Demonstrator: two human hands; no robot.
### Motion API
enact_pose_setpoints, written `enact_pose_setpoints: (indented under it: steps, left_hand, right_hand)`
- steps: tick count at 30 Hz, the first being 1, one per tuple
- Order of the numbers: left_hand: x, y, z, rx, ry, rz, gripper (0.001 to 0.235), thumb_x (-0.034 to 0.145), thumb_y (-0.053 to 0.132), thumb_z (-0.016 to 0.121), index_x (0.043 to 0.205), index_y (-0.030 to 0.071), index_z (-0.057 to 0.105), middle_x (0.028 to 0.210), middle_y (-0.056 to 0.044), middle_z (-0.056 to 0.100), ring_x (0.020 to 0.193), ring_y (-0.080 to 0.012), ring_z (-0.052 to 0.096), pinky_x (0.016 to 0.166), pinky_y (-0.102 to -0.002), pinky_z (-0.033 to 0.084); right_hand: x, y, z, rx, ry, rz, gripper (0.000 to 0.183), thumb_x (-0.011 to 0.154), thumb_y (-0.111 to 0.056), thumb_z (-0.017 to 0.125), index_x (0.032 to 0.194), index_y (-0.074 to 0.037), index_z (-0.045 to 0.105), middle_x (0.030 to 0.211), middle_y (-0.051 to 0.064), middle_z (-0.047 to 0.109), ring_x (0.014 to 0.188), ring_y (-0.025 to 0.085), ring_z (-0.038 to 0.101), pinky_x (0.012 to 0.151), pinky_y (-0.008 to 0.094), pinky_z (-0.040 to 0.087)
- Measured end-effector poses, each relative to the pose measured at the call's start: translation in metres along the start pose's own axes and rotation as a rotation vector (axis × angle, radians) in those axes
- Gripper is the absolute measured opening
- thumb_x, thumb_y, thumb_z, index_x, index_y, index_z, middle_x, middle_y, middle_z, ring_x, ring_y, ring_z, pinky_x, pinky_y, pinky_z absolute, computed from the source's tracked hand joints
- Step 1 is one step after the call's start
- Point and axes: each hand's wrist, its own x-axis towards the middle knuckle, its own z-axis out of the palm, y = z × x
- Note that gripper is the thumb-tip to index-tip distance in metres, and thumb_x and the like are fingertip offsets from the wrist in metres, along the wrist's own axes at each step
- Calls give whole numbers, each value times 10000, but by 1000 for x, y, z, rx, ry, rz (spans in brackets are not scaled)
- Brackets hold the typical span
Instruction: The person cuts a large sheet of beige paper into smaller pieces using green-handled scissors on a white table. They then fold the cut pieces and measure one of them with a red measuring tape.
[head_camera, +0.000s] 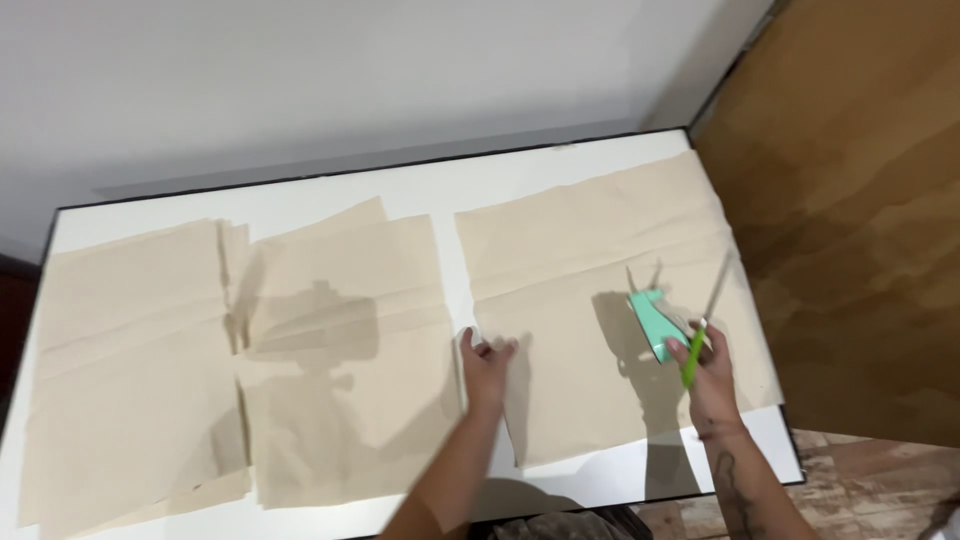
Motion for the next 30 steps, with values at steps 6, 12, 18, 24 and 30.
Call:
enact_pose_setpoints:
  steps: [6, 12, 18, 24, 30]
  left_hand:
    - [29, 42, 23, 388, -83, 261, 318, 879, 412, 704, 928, 100, 744, 934, -85, 787, 904, -233, 731, 837, -391, 521]
    - [59, 156, -20, 406, -86, 578, 508, 1002, 379, 547, 1457, 154, 554, 1236, -60, 734, 1064, -158, 670, 953, -304, 498]
    - [20, 255, -159, 600, -33, 657, 526, 1015, 281, 585, 1503, 98, 515, 1223, -132, 671, 1052, -241, 583, 922, -382, 452]
    - [34, 167, -267, 48, 36, 269, 647, 1070, 240, 569, 1631, 75, 290, 1510, -289, 466, 1379, -431, 471, 1129, -570, 398]
    - [36, 108, -297, 277, 119, 107, 729, 1051, 268, 617, 1668, 128, 257, 1369, -307, 595, 1241, -439, 596, 941, -569, 508]
  right_hand:
    - [-19, 4, -69, 31, 155, 70, 604, 826, -235, 734, 1376, -135, 504, 1316, 108, 542, 1143, 212, 544, 967, 341, 439]
    - [-35, -8, -89, -131, 183, 0, 572, 890, -299, 700, 1393, -124, 492, 1143, 59, 463, 1097, 195, 471, 982, 352, 403]
    - [-46, 14, -52, -76, 110, -14, 600, 849, -171, 760, 1390, -141, 504, 1057, 97, 616, 1018, 202, 558, 873, 328, 480]
    - [-61, 9, 23, -200, 50, -195, 820, 760, -168, 891, 1446, -51, 457, 1217, 207, 598, 1128, 314, 570, 1005, 447, 442]
    - [-40, -17, 110, -328, 1, -300, 817, 747, -137, 908, 1429, -59, 466, 1327, 225, 598, 1289, 388, 555, 1061, 482, 462]
